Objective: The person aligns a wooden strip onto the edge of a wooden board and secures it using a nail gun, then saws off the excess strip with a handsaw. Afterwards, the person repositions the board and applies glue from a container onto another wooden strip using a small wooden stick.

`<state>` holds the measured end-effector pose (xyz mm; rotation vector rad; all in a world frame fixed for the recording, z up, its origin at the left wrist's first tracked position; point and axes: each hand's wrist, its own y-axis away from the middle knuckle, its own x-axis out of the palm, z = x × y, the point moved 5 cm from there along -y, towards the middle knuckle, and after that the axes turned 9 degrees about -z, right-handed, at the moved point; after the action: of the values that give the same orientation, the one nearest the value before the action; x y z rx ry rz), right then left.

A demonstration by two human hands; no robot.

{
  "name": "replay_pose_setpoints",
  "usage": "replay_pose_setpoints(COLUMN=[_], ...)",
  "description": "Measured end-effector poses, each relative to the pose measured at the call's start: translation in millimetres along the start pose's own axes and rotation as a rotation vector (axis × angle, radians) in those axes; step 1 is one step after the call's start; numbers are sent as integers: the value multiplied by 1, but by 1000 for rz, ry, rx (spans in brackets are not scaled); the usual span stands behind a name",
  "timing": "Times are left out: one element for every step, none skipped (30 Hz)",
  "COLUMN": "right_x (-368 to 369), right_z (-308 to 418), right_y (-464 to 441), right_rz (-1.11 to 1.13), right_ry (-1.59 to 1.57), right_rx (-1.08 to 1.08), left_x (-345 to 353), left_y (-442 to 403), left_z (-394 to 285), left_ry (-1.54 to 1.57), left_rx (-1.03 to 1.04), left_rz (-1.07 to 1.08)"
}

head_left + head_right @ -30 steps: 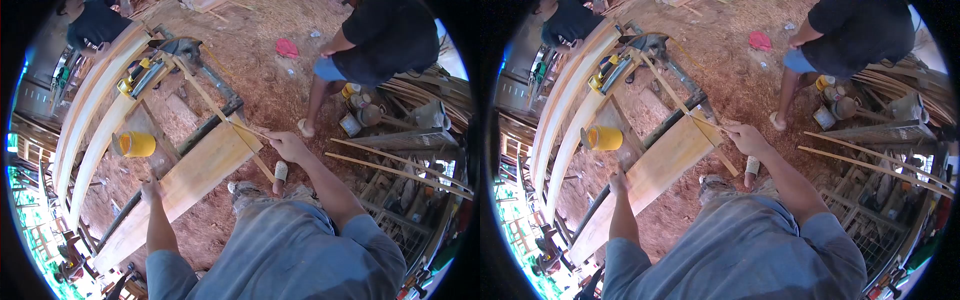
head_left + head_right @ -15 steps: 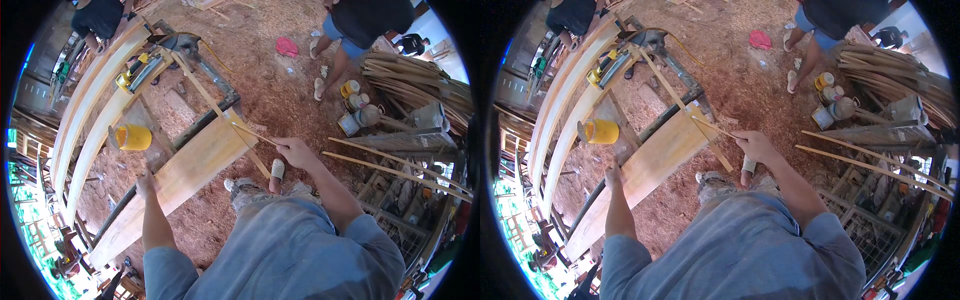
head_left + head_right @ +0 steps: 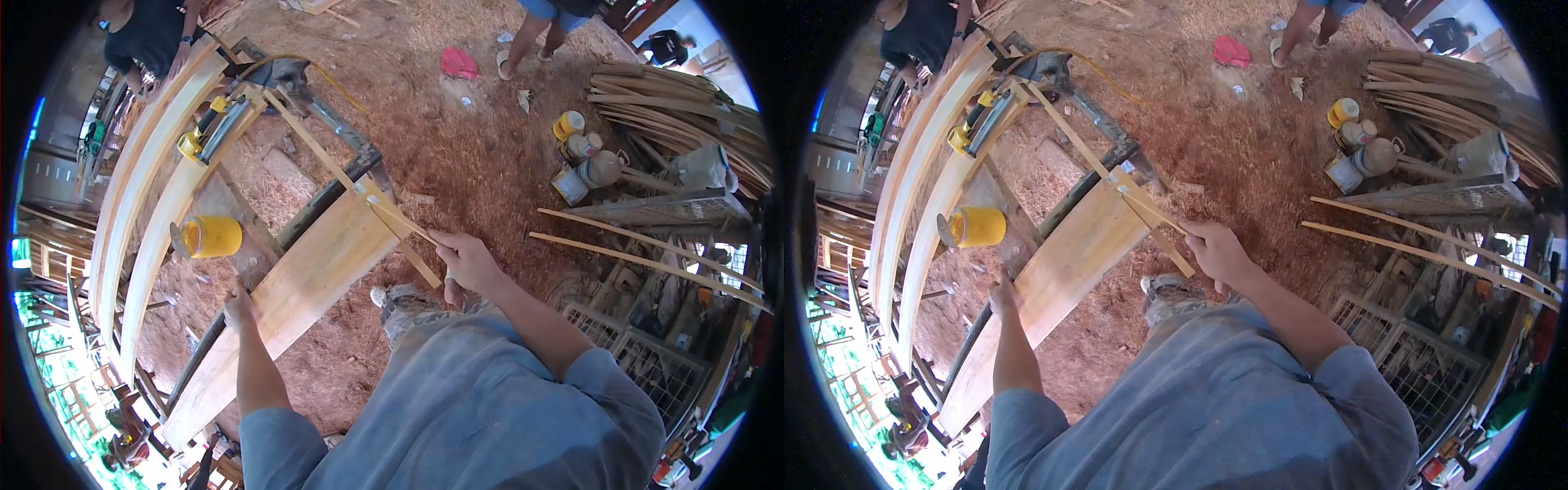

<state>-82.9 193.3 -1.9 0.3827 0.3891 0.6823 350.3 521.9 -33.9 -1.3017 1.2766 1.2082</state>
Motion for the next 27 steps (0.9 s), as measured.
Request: replay_pose_setpoints(right_x=[1,5,10,14,14,16,16,15,12,10,12,14,15,15,16,18,22,28,33,38,42,45,47,48,49,45,41], right_z=[1,-5,-2,1,-4,-4,-4,-2,-4,-9,-10,-6,-1,2,10,15,8,-3,-8,-17,-18,-20,-23,-24,-24,-23,-17], right_y=[-1,-4,-8,-8,-8,-6,-5,-4,-6,-6,-7,-9,-10,-11,-9,-8,-9,-12,-12,-13,-13,-11,-11,-12,-12,-9,-2], right_rz=[-14,-14,-55,-97,-99,-60,-19,-18,-25,-31,-26,-35,-45,-43,-4,35,36,-9,-53,-52,-63,-75,-73,-47,-21,-22,90], right_ry=[23,17,151,284,278,235,194,191,58,-73,-73,-89,-104,-107,2,111,110,74,38,37,47,56,56,37,18,18,107], right_rx=[62,65,-137,-340,-338,-306,-275,-272,-107,59,62,-3,-69,-67,-95,-124,-122,-189,-256,-253,-299,-345,-343,-299,-256,-256,-189], left_x=[0,1,2,6,6,3,0,0,0,-2,-4,-5,-6,-6,-6,0,6,7,2,0,-2,-4,-3,-2,-2,-3,-5], left_y=[0,-1,-1,-1,1,2,2,1,3,5,6,7,8,9,8,5,1,-1,1,3,5,5,4,4,5,7,7], left_z=[0,1,3,5,6,3,1,2,2,0,-1,-2,-2,-3,-4,0,6,8,5,3,1,1,1,1,0,-1,-2], left_ry=[-5,-5,-6,-10,8,27,23,16,8,4,-4,-12,-15,-15,-15,-18,-17,-17,-20,-10,-1,-6,-12,-18,-17,-22,-26], left_rx=[3,-1,-4,0,14,29,32,0,-33,-35,-32,-28,-30,-26,-21,-20,-10,0,1,-3,-8,-9,-27,-44,-43,-46,-48], left_rz=[-2,-22,-42,-43,-96,-148,-150,-98,-45,-44,-45,-47,-49,-60,-71,-72,-135,-198,-198,-129,-59,-57,-20,16,16,-1,-19])
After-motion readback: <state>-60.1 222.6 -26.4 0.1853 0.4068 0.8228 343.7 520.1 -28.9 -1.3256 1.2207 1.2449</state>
